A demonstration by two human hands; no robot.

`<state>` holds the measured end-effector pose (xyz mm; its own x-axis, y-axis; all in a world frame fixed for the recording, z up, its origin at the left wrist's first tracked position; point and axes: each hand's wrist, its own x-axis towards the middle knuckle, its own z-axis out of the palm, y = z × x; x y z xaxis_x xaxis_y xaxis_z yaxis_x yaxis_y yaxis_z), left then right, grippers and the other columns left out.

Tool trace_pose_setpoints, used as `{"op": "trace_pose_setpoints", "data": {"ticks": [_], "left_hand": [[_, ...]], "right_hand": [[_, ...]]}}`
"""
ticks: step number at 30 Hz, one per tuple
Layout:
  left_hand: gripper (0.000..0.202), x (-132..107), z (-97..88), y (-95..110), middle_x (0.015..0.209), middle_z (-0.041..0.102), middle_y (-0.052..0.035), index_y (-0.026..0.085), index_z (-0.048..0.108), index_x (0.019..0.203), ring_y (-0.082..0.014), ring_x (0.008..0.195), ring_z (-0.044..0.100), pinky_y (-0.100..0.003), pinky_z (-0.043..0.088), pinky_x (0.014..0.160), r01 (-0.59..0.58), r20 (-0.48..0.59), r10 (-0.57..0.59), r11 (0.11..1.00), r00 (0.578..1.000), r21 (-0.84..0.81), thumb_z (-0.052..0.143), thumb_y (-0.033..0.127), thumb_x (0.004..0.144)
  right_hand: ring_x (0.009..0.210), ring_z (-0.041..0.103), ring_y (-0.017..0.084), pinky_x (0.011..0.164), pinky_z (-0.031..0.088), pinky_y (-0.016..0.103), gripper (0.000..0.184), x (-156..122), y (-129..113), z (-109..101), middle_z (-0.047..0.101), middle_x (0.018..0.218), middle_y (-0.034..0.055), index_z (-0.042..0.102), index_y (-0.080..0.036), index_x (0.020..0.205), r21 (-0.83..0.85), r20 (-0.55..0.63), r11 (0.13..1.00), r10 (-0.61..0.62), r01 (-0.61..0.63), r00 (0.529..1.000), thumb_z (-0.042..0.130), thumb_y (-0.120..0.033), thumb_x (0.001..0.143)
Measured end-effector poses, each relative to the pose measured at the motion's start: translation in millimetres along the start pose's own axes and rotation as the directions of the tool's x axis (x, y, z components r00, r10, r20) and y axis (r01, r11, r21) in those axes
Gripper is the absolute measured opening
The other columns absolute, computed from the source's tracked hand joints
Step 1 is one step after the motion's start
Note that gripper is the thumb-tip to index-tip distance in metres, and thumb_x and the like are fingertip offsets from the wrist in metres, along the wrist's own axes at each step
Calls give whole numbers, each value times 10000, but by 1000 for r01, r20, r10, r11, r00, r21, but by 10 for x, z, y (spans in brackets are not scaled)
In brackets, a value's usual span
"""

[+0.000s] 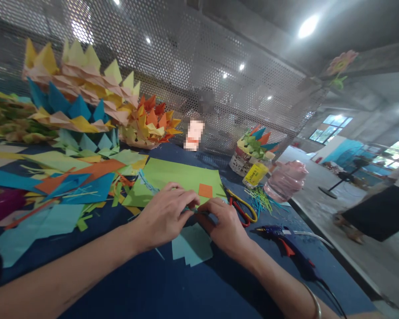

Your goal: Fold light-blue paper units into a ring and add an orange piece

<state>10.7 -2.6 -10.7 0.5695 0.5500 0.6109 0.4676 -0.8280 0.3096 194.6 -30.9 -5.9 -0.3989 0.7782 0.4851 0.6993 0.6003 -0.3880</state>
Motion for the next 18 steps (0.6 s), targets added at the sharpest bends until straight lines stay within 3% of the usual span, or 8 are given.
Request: {"op": "trace_pose_setpoints", "data": {"ticks": [3,8,11,18], "left_hand": [[223,-4,3,-5,909,658,-19,185,537,1036,-184,842,562,-370,346,854,2,19,-2,1000,1000,7,544,137,819],[27,3,16,-18,768,633,-6,191,591,799,-192,794,546,-363,352,801,6,85,-11,998,996,67,576,202,818],[151,13,19,-14,682,584,9,182,549,688,-170,719,511,-348,347,759,3,102,-14,994,995,105,527,168,837],[190,6,-4,1,630,516,23,183,473,628,-154,665,439,-351,342,764,-18,93,3,987,996,160,486,141,812]], "right_hand": [[733,569,164,665,425,267,79,-5,3,15,616,756,42,614,-150,765,-44,8,999,4,-4,1000,640,-76,767],[714,556,162,645,411,264,95,7,-21,18,605,724,31,604,-159,742,-72,21,997,-14,15,1000,637,-73,768],[729,555,168,651,412,270,97,9,-39,16,607,728,31,608,-165,751,-85,37,996,-27,30,999,615,-74,785],[767,559,177,677,428,281,64,-5,-79,34,610,778,47,615,-160,824,-77,51,995,-54,58,997,584,-104,820]]}}
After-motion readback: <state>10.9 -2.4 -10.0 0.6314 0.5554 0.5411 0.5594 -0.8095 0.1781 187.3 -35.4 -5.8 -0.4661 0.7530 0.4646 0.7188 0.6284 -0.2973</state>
